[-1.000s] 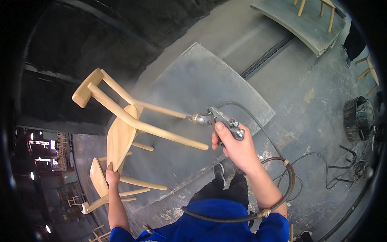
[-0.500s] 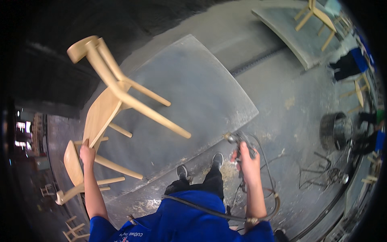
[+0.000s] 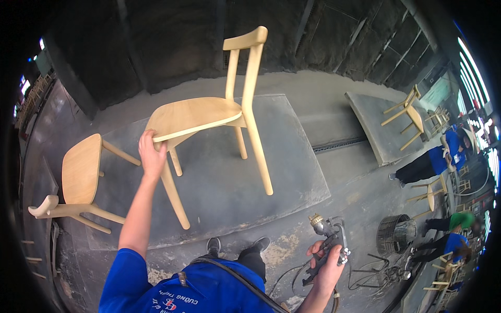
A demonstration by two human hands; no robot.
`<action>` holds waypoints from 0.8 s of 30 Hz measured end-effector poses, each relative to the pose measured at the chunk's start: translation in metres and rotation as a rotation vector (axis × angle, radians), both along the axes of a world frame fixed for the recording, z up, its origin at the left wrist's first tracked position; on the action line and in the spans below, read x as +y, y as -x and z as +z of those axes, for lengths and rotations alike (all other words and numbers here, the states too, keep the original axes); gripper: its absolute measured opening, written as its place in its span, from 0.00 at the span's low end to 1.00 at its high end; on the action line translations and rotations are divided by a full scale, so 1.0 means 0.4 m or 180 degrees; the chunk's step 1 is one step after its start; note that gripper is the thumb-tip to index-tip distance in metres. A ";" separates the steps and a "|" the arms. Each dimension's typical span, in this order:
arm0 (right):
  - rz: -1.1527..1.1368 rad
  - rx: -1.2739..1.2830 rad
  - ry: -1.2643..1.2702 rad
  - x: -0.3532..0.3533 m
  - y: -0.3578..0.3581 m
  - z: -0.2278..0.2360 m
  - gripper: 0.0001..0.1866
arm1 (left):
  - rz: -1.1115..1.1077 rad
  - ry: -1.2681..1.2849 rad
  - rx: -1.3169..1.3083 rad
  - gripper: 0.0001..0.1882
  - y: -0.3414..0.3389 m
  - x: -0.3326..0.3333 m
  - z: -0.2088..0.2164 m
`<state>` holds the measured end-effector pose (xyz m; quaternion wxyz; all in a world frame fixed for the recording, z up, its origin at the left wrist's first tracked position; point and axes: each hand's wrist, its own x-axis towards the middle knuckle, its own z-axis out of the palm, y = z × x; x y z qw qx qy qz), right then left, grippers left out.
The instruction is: The person uses a spray gun to apply finish to multiple wooden chairs in a workshop. They repeatedly pick up each chair, rotate it to access all sides, spray the surfaces, and place it back on a platform. The process is repeated for several chairs throughout the clip.
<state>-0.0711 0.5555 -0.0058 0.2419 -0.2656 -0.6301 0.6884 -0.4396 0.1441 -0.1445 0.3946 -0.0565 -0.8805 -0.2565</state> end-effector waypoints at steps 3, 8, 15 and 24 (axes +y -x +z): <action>0.0115 0.0106 -0.0064 -0.105 -0.004 0.061 0.30 | 0.0721 -0.1729 -0.0331 0.32 -0.038 0.045 -0.125; 0.1271 0.1162 0.0152 -0.228 -0.009 0.156 0.40 | 0.0379 -0.2811 -0.2072 0.19 -0.078 0.034 -0.265; 0.0920 0.0465 -0.0695 -0.256 -0.012 0.162 0.38 | 0.0165 -0.3053 -0.2184 0.11 -0.013 0.032 -0.248; 0.0168 0.0684 -0.0229 -0.227 -0.073 0.095 0.33 | -0.0594 -0.3557 -0.2535 0.11 -0.013 0.005 -0.261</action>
